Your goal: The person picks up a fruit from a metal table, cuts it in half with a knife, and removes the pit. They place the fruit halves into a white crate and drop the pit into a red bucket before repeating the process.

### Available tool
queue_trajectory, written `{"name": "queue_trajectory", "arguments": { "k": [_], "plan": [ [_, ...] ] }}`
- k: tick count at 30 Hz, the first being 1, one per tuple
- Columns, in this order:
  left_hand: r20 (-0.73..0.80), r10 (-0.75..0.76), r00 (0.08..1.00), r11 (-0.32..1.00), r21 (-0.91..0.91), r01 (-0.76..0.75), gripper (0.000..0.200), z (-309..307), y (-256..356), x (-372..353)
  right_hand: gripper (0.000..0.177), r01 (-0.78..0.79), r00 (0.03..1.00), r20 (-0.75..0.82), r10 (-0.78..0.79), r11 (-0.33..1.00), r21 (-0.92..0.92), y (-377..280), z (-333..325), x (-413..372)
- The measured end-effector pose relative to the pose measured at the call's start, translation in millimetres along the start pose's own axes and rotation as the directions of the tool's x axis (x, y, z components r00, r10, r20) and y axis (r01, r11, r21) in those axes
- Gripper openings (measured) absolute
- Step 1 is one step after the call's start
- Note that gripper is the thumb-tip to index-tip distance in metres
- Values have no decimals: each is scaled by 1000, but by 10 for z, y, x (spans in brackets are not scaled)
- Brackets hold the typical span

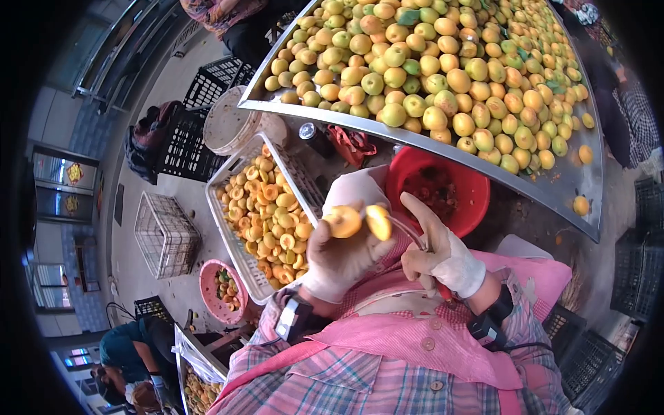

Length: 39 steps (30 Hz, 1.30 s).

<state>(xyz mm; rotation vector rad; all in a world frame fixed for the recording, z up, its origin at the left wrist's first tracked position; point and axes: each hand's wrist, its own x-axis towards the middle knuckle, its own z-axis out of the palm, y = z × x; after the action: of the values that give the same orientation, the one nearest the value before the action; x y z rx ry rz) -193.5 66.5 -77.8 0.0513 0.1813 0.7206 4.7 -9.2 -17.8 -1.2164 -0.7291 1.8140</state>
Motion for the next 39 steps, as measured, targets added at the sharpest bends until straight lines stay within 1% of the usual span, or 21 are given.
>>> {"name": "queue_trajectory", "arguments": {
  "k": [2,3,4,5,9,11,13,15,18,21,23,26,27,28,30,32,33,35,36,38,39],
  "plan": [
    [-89,123,988,988,104,-113,66,-37,306,-232,80,182,983,-21,-181,981,66,113,-22,86],
    [-79,203,976,973,132,-191,65,-181,469,-346,72,85,994,-78,-77,991,104,-63,37,17],
    [-86,320,943,927,233,-294,65,-292,627,-443,65,101,987,-134,-90,992,76,20,-31,44],
    [-189,397,898,898,283,-337,63,-415,800,-574,61,105,987,-140,-82,981,164,59,-82,26],
    [-374,431,821,837,506,-209,48,-1080,1363,-1146,34,121,983,-168,-69,939,323,345,-251,-147],
    [-431,421,798,817,562,-128,46,-1381,1459,-1357,34,147,983,-154,-102,934,325,487,-299,-239],
    [-563,449,694,799,601,-30,49,-1455,1474,-1396,42,175,981,-153,-118,880,443,556,-310,-315],
    [-507,414,756,821,567,-69,52,-1403,1460,-1323,45,196,979,-127,-156,891,410,639,-382,-357],
    [-414,348,841,854,509,-103,62,-853,1266,-978,48,226,973,-117,-197,912,342,613,-355,-401],
    [-205,265,942,827,550,-114,65,-311,987,-543,46,171,966,-240,-98,938,301,457,-322,-384],
    [-150,157,976,827,560,-47,65,8,765,-276,44,299,924,-313,-218,924,237,267,-347,-350],
    [-49,2,999,797,603,28,69,211,407,70,46,503,834,-395,-386,825,256,-130,-333,-357],
    [-37,-40,999,766,641,54,71,314,264,178,46,600,764,-446,-467,769,222,-269,-268,-385],
    [60,-79,995,743,669,19,70,380,123,301,46,687,683,-490,-541,705,179,-377,-216,-395],
    [81,-190,978,723,685,84,66,469,-118,465,43,808,555,-531,-640,566,164,-505,-186,-425],
    [-21,-232,972,703,688,182,58,627,-381,520,37,862,501,-553,-665,437,256,-604,-159,-472],
    [-71,-268,961,647,725,234,56,667,-466,560,37,872,483,-567,-667,428,239,-629,-149,-504],
    [-157,-287,945,492,822,286,49,764,-622,605,13,723,384,-578,-720,624,-296,-648,-124,-552],
    [-138,-280,950,407,879,248,48,795,-693,620,11,642,353,-549,-758,623,-448,-687,-164,-558],
    [-147,-270,952,368,897,243,53,881,-761,628,16,553,470,-619,-629,756,-349,-651,-236,-560],
    [-146,-274,951,365,898,243,53,871,-782,631,20,528,433,-624,-651,744,-410,-576,-258,-515]
  ]
}}
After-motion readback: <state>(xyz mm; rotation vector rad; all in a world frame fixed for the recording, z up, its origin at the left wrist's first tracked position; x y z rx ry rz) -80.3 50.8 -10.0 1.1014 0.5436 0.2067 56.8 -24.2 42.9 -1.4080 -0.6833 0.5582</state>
